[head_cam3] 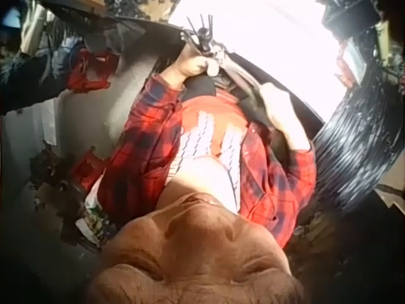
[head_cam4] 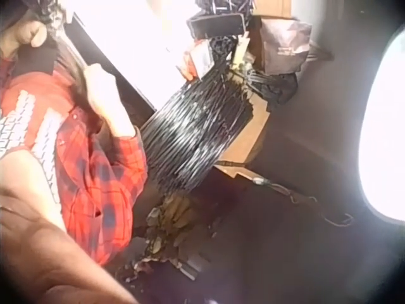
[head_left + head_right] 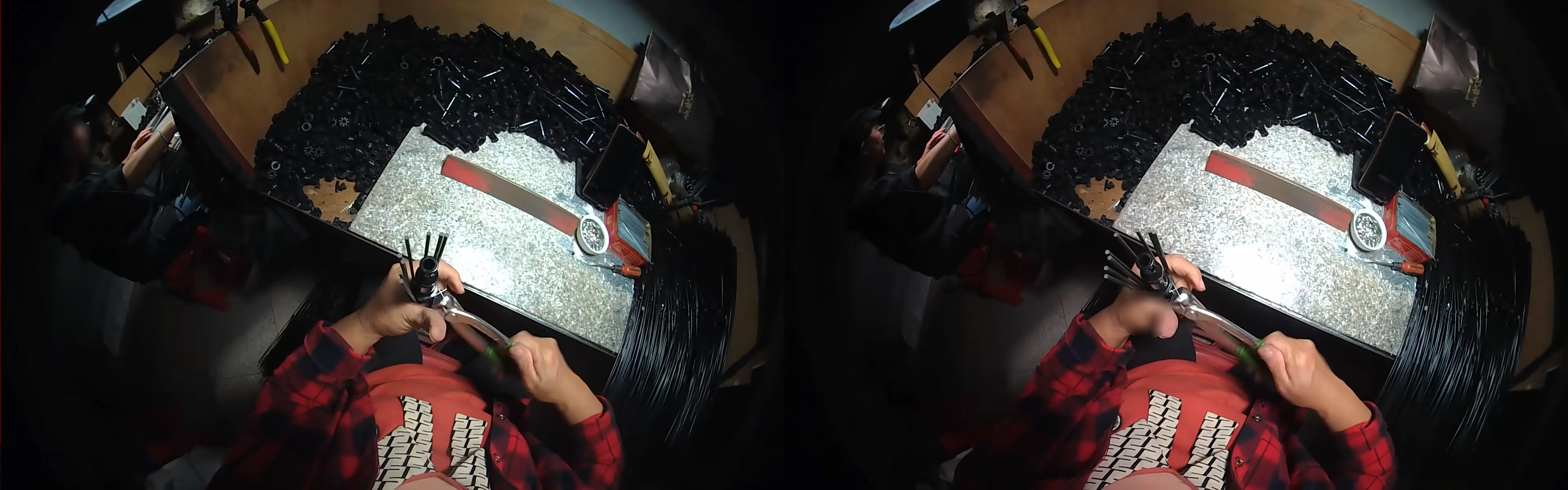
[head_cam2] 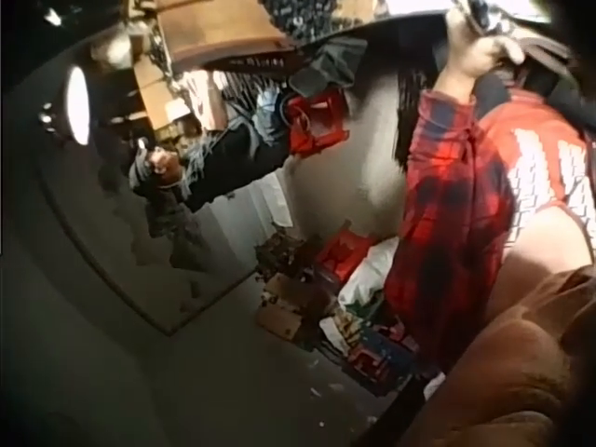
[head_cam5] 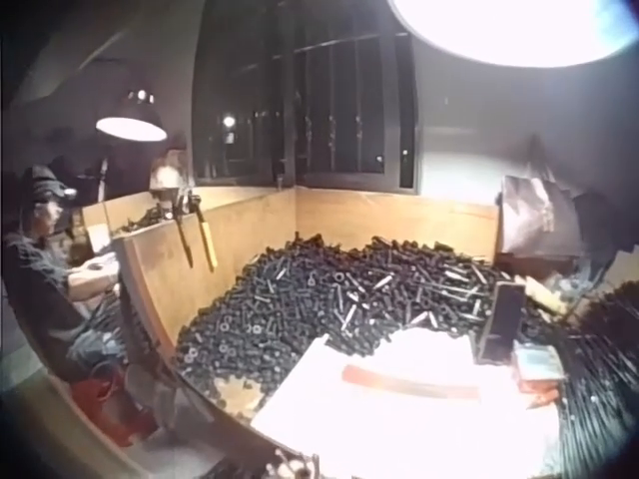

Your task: Assemble multiple black cables into a connector, then use pliers to secure them.

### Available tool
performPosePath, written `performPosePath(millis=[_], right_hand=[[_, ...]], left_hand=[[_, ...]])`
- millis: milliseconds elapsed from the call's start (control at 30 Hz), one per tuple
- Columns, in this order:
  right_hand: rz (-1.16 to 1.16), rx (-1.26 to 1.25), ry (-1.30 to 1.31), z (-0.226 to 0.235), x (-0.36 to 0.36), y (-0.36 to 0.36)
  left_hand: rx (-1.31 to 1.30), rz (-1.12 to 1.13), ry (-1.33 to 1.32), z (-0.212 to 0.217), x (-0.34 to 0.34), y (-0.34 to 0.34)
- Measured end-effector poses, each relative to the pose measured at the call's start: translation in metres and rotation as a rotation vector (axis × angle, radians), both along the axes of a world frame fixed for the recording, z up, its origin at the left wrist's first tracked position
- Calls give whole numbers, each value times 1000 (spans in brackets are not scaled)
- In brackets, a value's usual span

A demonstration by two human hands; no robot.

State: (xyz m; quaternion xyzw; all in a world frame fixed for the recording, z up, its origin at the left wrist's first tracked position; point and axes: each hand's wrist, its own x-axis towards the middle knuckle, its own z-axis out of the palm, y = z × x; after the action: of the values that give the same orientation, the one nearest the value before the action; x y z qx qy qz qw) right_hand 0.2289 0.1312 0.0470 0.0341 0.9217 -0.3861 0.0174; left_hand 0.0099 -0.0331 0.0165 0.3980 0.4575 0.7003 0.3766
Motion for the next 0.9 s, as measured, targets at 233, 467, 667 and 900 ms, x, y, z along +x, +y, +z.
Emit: performPosePath(millis=[233,467,667,900], right_hand=[[-26,-934,-639,2,-7,-4],[-83,169,260,-3,-12,-6],[119,-789,-633,15,-11,16],[-59,-112,-261,36,-24,1]], left_hand=[[-65,47,131,4,3,4],[-44,214,162,0,4,4],[21,63,101,-12,0,4],[-32,189,259,-17,4,2]])
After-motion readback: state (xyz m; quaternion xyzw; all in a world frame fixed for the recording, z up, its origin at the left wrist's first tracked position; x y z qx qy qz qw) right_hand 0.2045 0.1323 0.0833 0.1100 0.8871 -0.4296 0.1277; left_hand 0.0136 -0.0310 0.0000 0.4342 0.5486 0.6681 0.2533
